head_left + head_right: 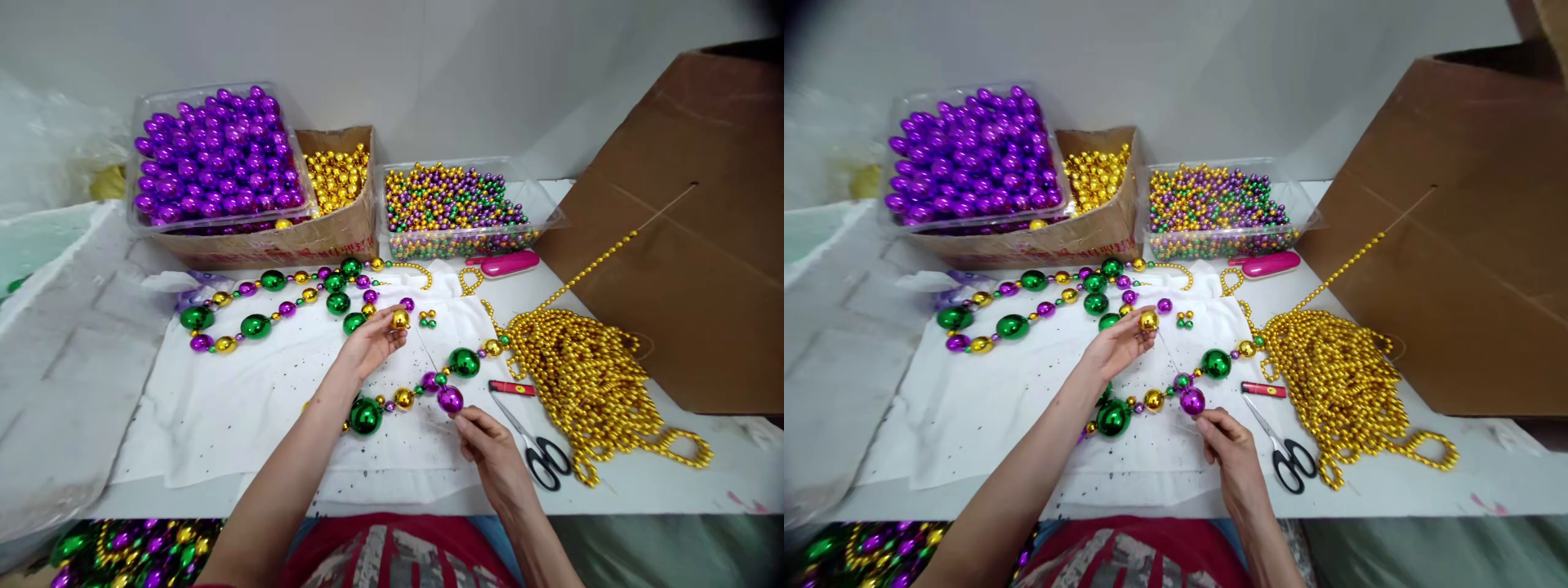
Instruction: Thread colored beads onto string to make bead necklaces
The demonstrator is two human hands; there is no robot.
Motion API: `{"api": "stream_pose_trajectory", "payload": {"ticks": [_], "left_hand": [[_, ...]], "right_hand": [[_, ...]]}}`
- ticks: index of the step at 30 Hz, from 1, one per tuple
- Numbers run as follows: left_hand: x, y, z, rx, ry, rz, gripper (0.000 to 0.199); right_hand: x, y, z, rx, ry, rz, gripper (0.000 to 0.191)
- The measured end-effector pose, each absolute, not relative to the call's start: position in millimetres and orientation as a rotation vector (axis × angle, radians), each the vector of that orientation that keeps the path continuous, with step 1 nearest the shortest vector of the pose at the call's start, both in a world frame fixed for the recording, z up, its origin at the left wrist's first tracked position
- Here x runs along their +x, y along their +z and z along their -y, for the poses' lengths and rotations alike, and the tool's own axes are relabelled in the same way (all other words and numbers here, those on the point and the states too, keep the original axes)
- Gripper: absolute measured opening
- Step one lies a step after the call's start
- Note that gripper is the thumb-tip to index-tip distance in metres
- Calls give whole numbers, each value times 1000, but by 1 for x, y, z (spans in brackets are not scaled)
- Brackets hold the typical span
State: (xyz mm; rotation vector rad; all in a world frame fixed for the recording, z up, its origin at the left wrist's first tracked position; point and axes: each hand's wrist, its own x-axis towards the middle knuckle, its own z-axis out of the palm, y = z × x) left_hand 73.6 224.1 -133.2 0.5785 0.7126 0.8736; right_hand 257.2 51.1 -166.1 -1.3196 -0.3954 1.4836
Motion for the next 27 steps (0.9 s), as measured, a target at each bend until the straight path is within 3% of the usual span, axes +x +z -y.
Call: {"api": "stream_pose_trajectory", "payload": {"ticks": [5, 10, 15, 27], "left_hand": [[62, -135, -202, 434, 941, -688, 20], [59, -138, -199, 443, 914, -686, 31], [64, -144, -197, 217, 992, -742, 13], [71, -146, -192, 129, 1036, -766, 12]], "right_hand": [[251, -163, -48, -1331, 1480, 425, 25], [249, -162, -42, -1365, 1470, 446, 26], [246, -166, -38, -1394, 1463, 598, 23], [245, -167, -36, -1517, 1395, 751, 27]]}}
